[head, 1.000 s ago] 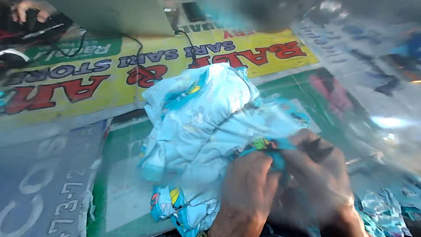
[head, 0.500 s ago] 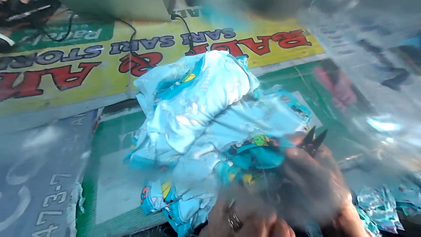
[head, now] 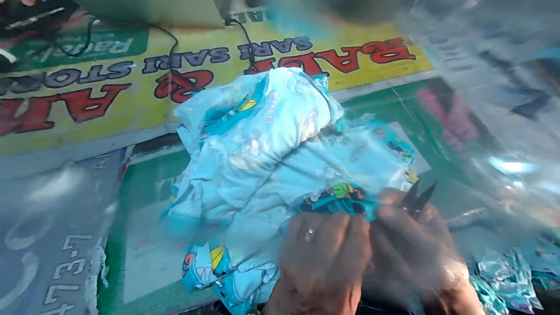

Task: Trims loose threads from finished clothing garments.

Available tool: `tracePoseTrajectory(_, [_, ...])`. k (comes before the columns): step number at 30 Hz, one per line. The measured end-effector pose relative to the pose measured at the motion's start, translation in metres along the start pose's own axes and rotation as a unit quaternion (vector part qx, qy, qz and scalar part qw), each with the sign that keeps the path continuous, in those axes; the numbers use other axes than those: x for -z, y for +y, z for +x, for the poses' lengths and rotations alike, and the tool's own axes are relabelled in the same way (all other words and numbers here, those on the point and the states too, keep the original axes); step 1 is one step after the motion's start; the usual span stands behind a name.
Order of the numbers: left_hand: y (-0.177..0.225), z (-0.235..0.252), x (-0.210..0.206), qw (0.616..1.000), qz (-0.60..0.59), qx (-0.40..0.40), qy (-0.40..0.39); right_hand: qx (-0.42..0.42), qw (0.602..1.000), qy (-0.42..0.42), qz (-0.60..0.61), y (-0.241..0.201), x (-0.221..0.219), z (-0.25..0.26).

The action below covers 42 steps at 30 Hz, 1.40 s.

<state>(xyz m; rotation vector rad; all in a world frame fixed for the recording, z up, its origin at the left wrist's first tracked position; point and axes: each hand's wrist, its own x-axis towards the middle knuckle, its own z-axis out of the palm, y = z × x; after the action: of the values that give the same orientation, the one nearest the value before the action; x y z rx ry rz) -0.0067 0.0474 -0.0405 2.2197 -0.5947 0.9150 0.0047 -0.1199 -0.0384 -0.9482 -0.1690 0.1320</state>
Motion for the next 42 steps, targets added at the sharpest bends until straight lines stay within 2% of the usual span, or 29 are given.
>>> tracePoseTrajectory(5, [0.0, -0.008, 0.002, 0.994, -0.092, 0.057, 0.005, 0.018, 0.997, -0.008, -0.07, 0.002, 0.003, -0.003])
tracePoseTrajectory(9, [0.002, -0.011, 0.007, 0.991, -0.108, 0.085, 0.0, 0.025, 0.994, -0.027, -0.105, 0.003, 0.005, -0.003])
tracePoseTrajectory(12, [0.009, -0.019, 0.009, 0.988, -0.125, 0.086, 0.002, 0.062, 0.974, -0.059, -0.209, 0.002, 0.007, -0.004])
tracePoseTrajectory(15, [0.017, -0.026, 0.011, 0.985, -0.141, 0.101, 0.006, 0.14, 0.891, -0.106, -0.418, -0.006, 0.012, -0.007])
tracePoseTrajectory(17, [0.016, -0.03, 0.009, 0.984, -0.144, 0.107, 0.016, 0.175, 0.838, -0.113, -0.504, -0.011, 0.017, -0.013])
tracePoseTrajectory(21, [0.014, -0.031, 0.008, 0.981, -0.152, 0.112, 0.036, 0.238, 0.752, -0.101, -0.607, -0.018, 0.027, -0.019])
tracePoseTrajectory(25, [0.014, -0.032, 0.007, 0.98, -0.161, 0.109, 0.036, 0.273, 0.707, -0.086, -0.647, -0.02, 0.023, -0.022])
tracePoseTrajectory(34, [0.017, -0.031, 0.003, 0.985, -0.141, 0.095, 0.018, 0.312, 0.691, -0.073, -0.648, -0.011, 0.019, -0.019])
tracePoseTrajectory(40, [0.016, -0.03, 0.001, 0.987, -0.132, 0.086, 0.014, 0.31, 0.7, -0.077, -0.639, -0.008, 0.02, -0.017])
tracePoseTrajectory(42, [0.017, -0.031, 0.001, 0.987, -0.135, 0.087, 0.014, 0.306, 0.716, -0.079, -0.623, -0.006, 0.021, -0.015])
